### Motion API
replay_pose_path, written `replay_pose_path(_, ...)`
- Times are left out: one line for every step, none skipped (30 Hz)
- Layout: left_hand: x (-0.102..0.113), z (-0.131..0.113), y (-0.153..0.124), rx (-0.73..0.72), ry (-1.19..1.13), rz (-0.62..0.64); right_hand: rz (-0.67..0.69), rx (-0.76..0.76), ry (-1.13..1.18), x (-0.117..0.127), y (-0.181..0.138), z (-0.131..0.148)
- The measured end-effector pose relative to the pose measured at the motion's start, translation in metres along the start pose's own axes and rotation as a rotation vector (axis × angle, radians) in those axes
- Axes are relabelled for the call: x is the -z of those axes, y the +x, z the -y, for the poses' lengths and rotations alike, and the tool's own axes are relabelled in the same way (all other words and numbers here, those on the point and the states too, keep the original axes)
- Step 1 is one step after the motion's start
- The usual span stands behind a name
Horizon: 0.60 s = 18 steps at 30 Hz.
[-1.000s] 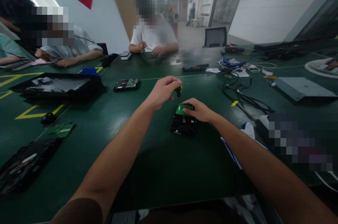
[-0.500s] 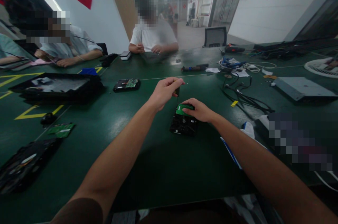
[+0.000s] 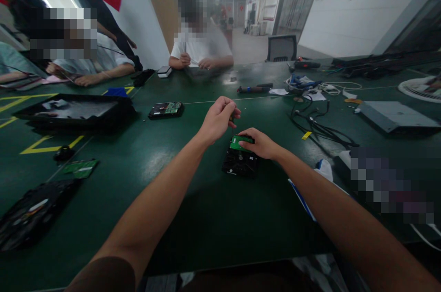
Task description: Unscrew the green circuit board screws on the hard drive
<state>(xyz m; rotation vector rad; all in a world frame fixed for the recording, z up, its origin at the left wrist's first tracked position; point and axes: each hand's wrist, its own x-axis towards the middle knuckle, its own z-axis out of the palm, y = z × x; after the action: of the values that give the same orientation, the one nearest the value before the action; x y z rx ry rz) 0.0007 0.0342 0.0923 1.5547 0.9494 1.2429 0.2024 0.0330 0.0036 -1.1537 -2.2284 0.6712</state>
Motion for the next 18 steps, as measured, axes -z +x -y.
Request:
replay_pose_path(0.0, 0.002, 0.0, -0.048, 0.074, -0.021, -0.001, -0.004, -0.001, 0.0, 0.0, 0.0)
replay_pose_path(0.0, 0.003, 0.0, -0.1, 0.165, -0.049, -0.003, -0.006, -0.002, 0.0, 0.0, 0.001)
replay_pose_path(0.001, 0.004, -0.001, -0.155, 0.265, -0.079, -0.004, -0.006, -0.002, 0.0, 0.0, 0.001)
replay_pose_path(0.001, 0.004, -0.002, -0.212, 0.365, -0.109, -0.004, -0.004, -0.001, 0.0, 0.0, 0.001)
replay_pose_path(0.002, 0.004, -0.003, -0.268, 0.45, -0.137, -0.003, 0.0, -0.001, 0.001, 0.0, 0.002)
replay_pose_path(0.002, 0.004, -0.004, -0.322, 0.515, -0.159, -0.001, 0.004, -0.002, 0.001, 0.0, 0.002)
replay_pose_path(0.003, 0.003, -0.005, -0.367, 0.557, -0.173, 0.001, 0.006, -0.004, 0.001, 0.0, 0.002)
replay_pose_path(0.003, 0.003, -0.006, -0.401, 0.581, -0.179, 0.004, 0.005, -0.005, 0.001, 0.0, 0.002)
replay_pose_path(0.004, 0.004, -0.006, -0.425, 0.596, -0.183, 0.003, 0.0, -0.007, 0.001, 0.0, 0.002)
replay_pose_path(0.004, 0.005, -0.006, -0.444, 0.606, -0.185, 0.005, -0.005, -0.007, 0.001, 0.0, 0.003)
replay_pose_path(0.005, 0.007, -0.006, -0.46, 0.617, -0.186, 0.006, -0.011, -0.007, 0.001, 0.0, 0.003)
replay_pose_path(0.005, 0.009, -0.006, -0.475, 0.628, -0.191, 0.008, -0.016, -0.007, 0.001, 0.0, 0.003)
replay_pose_path(0.006, 0.011, -0.006, -0.492, 0.637, -0.2, 0.009, -0.019, -0.007, 0.001, 0.0, 0.003)
replay_pose_path(0.007, 0.013, -0.006, -0.511, 0.643, -0.213, 0.008, -0.021, -0.007, 0.001, 0.0, 0.004)
replay_pose_path(0.007, 0.016, -0.006, -0.529, 0.646, -0.229, 0.007, -0.021, -0.008, 0.001, -0.001, 0.004)
replay_pose_path(0.008, 0.018, -0.006, -0.544, 0.646, -0.245, 0.007, -0.02, -0.009, 0.001, -0.001, 0.004)
replay_pose_path(0.008, 0.02, -0.006, -0.556, 0.639, -0.253, 0.008, -0.017, -0.011, 0.001, -0.001, 0.003)
replay_pose_path(0.008, 0.021, -0.006, -0.563, 0.628, -0.256, 0.009, -0.013, -0.012, 0.001, 0.0, 0.003)
